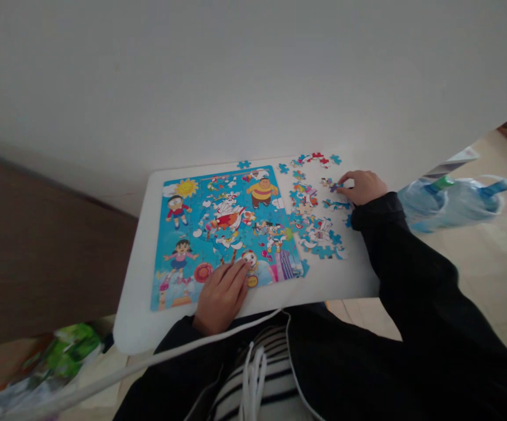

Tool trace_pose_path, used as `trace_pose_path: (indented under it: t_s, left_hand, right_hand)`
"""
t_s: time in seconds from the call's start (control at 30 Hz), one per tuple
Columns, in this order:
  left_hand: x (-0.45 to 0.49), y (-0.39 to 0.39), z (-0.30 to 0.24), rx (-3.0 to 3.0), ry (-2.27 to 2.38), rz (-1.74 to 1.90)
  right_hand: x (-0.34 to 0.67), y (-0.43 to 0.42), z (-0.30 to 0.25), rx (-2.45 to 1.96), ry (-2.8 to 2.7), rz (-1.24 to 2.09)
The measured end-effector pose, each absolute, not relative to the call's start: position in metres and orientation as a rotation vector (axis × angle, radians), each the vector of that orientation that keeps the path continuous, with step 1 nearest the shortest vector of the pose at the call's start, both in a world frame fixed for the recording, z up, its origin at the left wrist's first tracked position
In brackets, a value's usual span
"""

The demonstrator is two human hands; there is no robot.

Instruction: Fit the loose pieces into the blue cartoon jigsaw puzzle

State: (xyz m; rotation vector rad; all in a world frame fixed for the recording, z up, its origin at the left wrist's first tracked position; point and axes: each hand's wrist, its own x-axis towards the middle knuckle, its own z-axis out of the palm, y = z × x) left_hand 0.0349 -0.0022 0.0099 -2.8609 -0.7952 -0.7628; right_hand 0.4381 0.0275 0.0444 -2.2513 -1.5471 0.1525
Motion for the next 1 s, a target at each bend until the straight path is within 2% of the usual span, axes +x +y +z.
trace_pose_path:
  t_s: [0.13, 0.23, 0.4, 0.63, 1.0]
  left_hand:
    - [0.037, -0.005, 0.011, -2.874, -0.839, -0.728]
    - [0.038, -0.006, 0.011, -2.889, -0.872, -0.709]
    - [0.039, -0.007, 0.011, -2.907, -0.911, -0.662]
    - [0.039, -0.008, 0.011, -2.912, -0.926, -0.629]
    - [0.041, -0.009, 0.012, -2.923, -0.954, -0.546]
  right_hand:
    - [0.39, 0.02, 0.063, -2.018, -1.629, 0.44]
    - [0.332, 0.012, 0.069, -1.611, -1.782, 0.856]
    - [0.264, 0.008, 0.055, -1.579, -1.986, 1.12]
    - [0.255, 0.011, 0.043, -1.743, -2.019, 1.08]
    - [0.246, 0.003, 0.05, -1.813, -2.152, 0.844]
